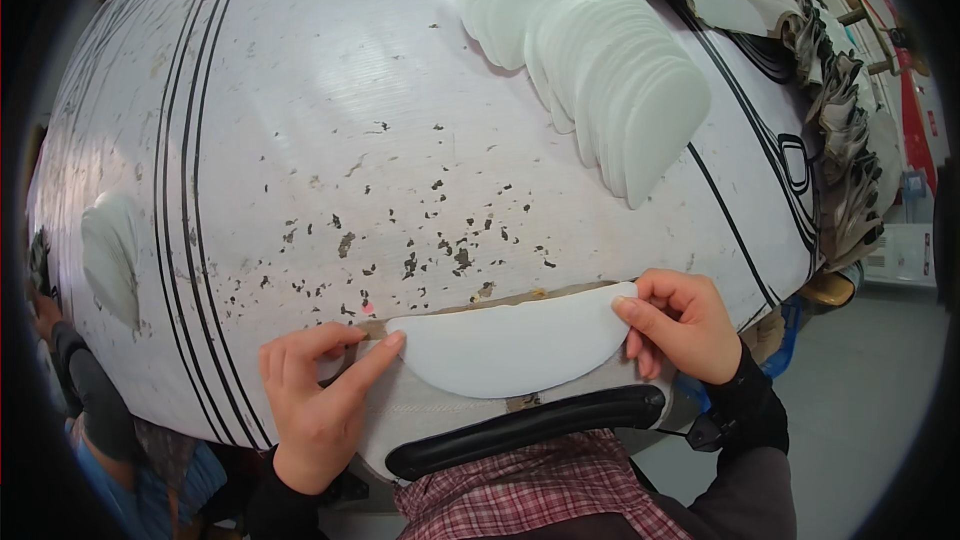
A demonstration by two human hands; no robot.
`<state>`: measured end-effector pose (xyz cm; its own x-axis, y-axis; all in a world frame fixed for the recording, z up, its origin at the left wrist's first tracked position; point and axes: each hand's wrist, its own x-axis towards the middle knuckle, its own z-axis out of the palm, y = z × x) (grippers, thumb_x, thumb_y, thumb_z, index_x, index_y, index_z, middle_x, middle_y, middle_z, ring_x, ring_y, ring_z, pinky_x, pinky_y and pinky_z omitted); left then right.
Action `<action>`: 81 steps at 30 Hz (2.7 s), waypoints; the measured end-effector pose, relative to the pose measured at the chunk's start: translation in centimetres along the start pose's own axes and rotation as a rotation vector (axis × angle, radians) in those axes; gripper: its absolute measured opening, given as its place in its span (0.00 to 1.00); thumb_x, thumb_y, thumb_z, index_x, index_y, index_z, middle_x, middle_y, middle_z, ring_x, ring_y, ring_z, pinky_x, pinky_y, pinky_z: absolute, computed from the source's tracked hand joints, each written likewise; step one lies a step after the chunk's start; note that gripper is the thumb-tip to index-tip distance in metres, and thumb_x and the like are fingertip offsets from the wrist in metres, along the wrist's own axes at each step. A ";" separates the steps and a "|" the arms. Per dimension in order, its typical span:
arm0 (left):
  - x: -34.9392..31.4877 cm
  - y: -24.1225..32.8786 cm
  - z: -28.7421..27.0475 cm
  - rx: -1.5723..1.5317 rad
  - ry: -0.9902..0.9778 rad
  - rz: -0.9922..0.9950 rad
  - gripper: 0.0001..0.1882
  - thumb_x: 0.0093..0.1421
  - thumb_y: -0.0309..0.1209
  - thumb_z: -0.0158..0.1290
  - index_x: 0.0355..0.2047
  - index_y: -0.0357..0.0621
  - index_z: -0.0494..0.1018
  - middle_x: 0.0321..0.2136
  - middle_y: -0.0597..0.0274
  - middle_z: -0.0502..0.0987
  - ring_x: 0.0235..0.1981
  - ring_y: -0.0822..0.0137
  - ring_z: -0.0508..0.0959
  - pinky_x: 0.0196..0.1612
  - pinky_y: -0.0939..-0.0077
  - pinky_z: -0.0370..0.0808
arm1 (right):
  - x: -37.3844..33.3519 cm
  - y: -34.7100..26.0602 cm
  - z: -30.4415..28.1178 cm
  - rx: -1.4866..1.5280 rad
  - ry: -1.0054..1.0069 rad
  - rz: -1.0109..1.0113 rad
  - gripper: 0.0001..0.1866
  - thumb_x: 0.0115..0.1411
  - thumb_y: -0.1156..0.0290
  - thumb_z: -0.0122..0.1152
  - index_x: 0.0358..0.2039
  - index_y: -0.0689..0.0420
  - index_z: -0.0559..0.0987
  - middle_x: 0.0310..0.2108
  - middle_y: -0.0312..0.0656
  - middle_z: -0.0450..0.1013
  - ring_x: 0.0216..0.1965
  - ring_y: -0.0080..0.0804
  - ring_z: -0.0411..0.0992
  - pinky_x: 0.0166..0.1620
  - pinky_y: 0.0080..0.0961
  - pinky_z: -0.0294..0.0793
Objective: Manually assembling shoe components by attaching a white plastic heel counter to a leather upper piece.
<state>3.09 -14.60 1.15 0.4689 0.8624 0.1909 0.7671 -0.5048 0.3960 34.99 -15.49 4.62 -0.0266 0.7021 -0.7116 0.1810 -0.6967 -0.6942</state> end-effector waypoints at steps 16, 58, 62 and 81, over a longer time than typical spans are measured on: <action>-0.5 -0.6 1.1 -0.113 0.140 -0.062 0.18 0.44 0.18 0.61 0.35 0.45 0.69 0.38 0.66 0.76 0.36 0.63 0.74 0.39 0.69 0.64 | 0.1 0.2 -0.3 -0.001 -0.025 -0.007 0.11 0.66 0.68 0.52 0.28 0.61 0.71 0.18 0.36 0.72 0.15 0.16 0.69 0.19 0.14 0.68; -0.2 0.0 0.7 -0.056 0.022 -0.028 0.24 0.41 0.16 0.53 0.40 0.52 0.81 0.37 0.61 0.70 0.36 0.60 0.68 0.38 0.70 0.67 | 0.7 0.6 0.1 -0.899 0.199 -0.546 0.17 0.62 0.60 0.57 0.22 0.57 0.68 0.15 0.43 0.66 0.17 0.45 0.68 0.21 0.35 0.64; -0.1 0.2 0.3 -0.066 0.009 -0.015 0.22 0.44 0.13 0.54 0.40 0.46 0.80 0.38 0.55 0.70 0.36 0.58 0.69 0.40 0.70 0.68 | 0.5 0.5 0.5 -0.944 0.239 -0.582 0.17 0.61 0.60 0.57 0.22 0.58 0.68 0.16 0.44 0.67 0.17 0.46 0.68 0.21 0.36 0.65; 0.0 1.0 0.1 0.031 0.171 0.177 0.14 0.46 0.29 0.64 0.36 0.48 0.79 0.36 0.61 0.73 0.39 0.58 0.72 0.42 0.65 0.69 | 1.7 -0.3 1.1 -1.223 0.522 -1.102 0.17 0.50 0.60 0.67 0.30 0.57 0.70 0.27 0.42 0.72 0.31 0.42 0.73 0.33 0.36 0.70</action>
<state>3.88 -15.05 1.48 0.5180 0.7532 0.4055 0.6938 -0.6472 0.3158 33.76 -14.23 3.45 -0.3900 0.8761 0.2835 0.8874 0.4398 -0.1381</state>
